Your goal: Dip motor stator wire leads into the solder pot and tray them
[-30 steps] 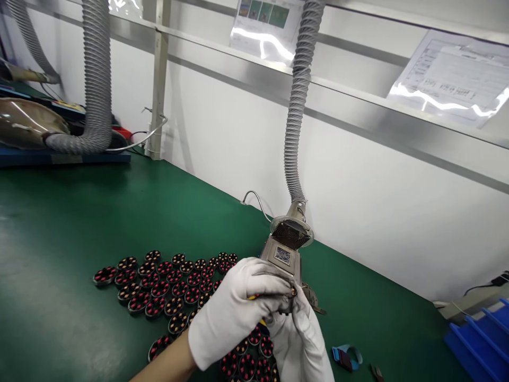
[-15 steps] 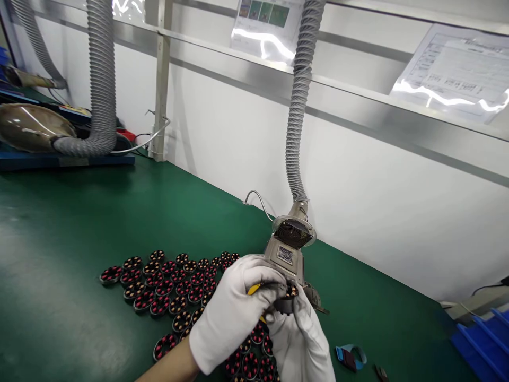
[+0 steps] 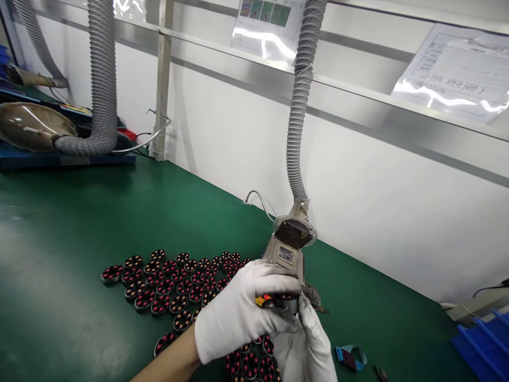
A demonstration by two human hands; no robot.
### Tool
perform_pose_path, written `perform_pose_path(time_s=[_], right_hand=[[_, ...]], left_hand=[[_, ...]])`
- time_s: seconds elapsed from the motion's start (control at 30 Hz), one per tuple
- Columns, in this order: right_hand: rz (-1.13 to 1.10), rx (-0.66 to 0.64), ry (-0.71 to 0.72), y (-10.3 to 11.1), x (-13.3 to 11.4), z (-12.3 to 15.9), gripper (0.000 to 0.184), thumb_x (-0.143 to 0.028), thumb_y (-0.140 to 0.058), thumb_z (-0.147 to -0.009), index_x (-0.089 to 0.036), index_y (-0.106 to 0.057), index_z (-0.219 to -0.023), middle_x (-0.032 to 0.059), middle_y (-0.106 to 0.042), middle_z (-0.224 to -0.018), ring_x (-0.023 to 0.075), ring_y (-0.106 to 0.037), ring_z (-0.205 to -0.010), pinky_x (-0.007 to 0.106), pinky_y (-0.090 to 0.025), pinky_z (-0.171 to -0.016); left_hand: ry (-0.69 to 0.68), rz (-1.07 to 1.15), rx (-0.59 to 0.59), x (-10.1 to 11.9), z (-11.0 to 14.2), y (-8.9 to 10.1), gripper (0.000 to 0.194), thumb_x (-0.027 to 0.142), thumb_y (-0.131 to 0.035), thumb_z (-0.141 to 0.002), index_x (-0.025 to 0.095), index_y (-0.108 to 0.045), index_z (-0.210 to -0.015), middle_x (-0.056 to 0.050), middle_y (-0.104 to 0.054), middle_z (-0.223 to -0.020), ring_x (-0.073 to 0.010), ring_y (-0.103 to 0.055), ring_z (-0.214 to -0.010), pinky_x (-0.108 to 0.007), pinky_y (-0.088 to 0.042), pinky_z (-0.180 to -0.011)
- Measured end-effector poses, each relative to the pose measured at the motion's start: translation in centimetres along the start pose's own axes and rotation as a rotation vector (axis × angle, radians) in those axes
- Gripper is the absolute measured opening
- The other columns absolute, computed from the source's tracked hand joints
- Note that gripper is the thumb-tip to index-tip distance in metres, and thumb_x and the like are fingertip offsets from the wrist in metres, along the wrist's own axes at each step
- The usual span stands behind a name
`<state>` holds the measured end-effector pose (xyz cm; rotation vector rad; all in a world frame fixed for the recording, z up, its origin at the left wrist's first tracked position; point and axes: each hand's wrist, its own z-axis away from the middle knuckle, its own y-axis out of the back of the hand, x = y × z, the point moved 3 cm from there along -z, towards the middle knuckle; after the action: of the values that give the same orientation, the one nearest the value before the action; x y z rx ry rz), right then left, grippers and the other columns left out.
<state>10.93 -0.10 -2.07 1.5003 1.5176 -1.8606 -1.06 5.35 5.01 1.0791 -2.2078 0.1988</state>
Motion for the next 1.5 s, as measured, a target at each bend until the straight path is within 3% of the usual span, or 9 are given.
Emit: perform_pose_path(time_s=[0.27, 0.37, 0.47, 0.73, 0.87, 0.97, 1.13, 1.37, 1.5], right_hand=[[0.015, -0.060, 0.023, -0.1, 0.3, -0.2, 0.027, -0.040, -0.078, -0.061, -0.025, -0.071, -0.082, 0.0069, -0.071, -0.083, 0.0259, -0.066, -0.083, 0.044, -0.053, -0.079], [-0.040, -0.041, 0.037, -0.5, 0.8, 0.1, 0.034, -0.045, -0.076, -0.064, -0.025, -0.070, -0.090, 0.0075, -0.071, -0.086, 0.0252, -0.066, -0.082, 0.044, -0.053, -0.077], [-0.056, -0.006, 0.078, -0.7, 1.1, 0.1, 0.035, -0.043, -0.078, -0.060, -0.025, -0.069, -0.089, 0.0066, -0.071, -0.087, 0.0246, -0.066, -0.082, 0.042, -0.054, -0.076], [-0.175, -0.138, -0.081, -1.2, 0.7, 0.5, 0.033, -0.044, -0.076, -0.063, -0.027, -0.069, -0.091, 0.0055, -0.070, -0.088, 0.0215, -0.065, -0.073, 0.038, -0.054, -0.068], [-0.269, -0.152, -0.156, -1.4, 0.1, 1.0, 0.024, -0.044, -0.066, -0.075, -0.028, -0.069, -0.093, 0.0044, -0.070, -0.096, 0.0188, -0.065, -0.075, 0.036, -0.054, -0.070], [-0.278, -0.107, -0.165, -1.4, 0.1, 1.1, 0.026, -0.046, -0.065, -0.075, -0.026, -0.070, -0.091, 0.0043, -0.070, -0.093, 0.0200, -0.065, -0.084, 0.036, -0.053, -0.077], [-0.306, -0.077, -0.189, -1.5, 1.1, 1.1, 0.027, -0.046, -0.069, -0.071, -0.027, -0.069, -0.089, 0.0036, -0.070, -0.088, 0.0200, -0.065, -0.079, 0.031, -0.054, -0.061], [-0.388, -0.074, -0.335, -2.3, 0.2, 2.0, 0.028, -0.038, -0.080, -0.061, -0.025, -0.072, -0.084, 0.0029, -0.071, -0.090, 0.0163, -0.064, -0.072, 0.029, -0.052, -0.067], [-0.396, -0.097, -0.356, -2.8, -0.7, 2.3, 0.027, -0.037, -0.080, -0.061, -0.025, -0.072, -0.084, 0.0029, -0.072, -0.083, 0.0143, -0.063, -0.064, 0.028, -0.052, -0.062]], left_hand=[[0.358, 0.346, 0.434, -1.7, 1.2, 1.6, 0.008, 0.023, -0.068, -0.078, 0.017, -0.068, -0.073, -0.005, -0.067, -0.082, -0.0188, -0.064, -0.077, -0.024, -0.054, -0.072], [0.446, 0.315, 0.292, -1.4, 0.7, 1.5, 0.010, 0.022, -0.073, -0.072, 0.018, -0.070, -0.080, -0.006, -0.067, -0.091, -0.0198, -0.063, -0.083, -0.023, -0.053, -0.074], [0.436, 0.384, 0.144, -0.8, 0.3, 0.2, 0.011, 0.012, -0.072, -0.066, 0.018, -0.071, -0.075, -0.006, -0.067, -0.085, -0.0195, -0.063, -0.081, -0.023, -0.053, -0.071], [0.321, 0.360, 0.563, -1.4, 1.4, 1.9, 0.010, 0.025, -0.070, -0.075, 0.018, -0.068, -0.070, -0.005, -0.067, -0.083, -0.0195, -0.064, -0.081, -0.026, -0.055, -0.075], [0.401, 0.109, 0.187, -1.1, 1.0, 1.6, 0.033, 0.017, -0.079, -0.062, 0.021, -0.068, -0.093, -0.006, -0.062, -0.105, -0.0237, -0.060, -0.096, -0.031, -0.052, -0.084], [0.208, -0.186, -0.065, -0.5, 0.6, 0.6, 0.065, -0.001, -0.078, -0.056, 0.028, -0.059, -0.111, -0.003, -0.060, -0.111, -0.0227, -0.055, -0.103, -0.036, -0.044, -0.094], [-0.067, -0.022, -0.052, -0.6, 0.1, 0.3, 0.024, 0.030, -0.072, -0.079, 0.020, -0.066, -0.099, -0.006, -0.066, -0.097, -0.0204, -0.060, -0.092, -0.033, -0.041, -0.092], [0.429, 0.435, 0.375, -2.1, 1.0, 1.9, 0.017, 0.033, -0.074, -0.075, 0.018, -0.069, -0.068, -0.004, -0.067, -0.076, -0.0174, -0.062, -0.072, -0.023, -0.050, -0.069], [0.586, 0.457, 0.236, -1.9, 0.8, 1.9, 0.017, 0.016, -0.078, -0.060, 0.016, -0.071, -0.075, -0.006, -0.068, -0.083, -0.0195, -0.063, -0.077, -0.023, -0.051, -0.069]])
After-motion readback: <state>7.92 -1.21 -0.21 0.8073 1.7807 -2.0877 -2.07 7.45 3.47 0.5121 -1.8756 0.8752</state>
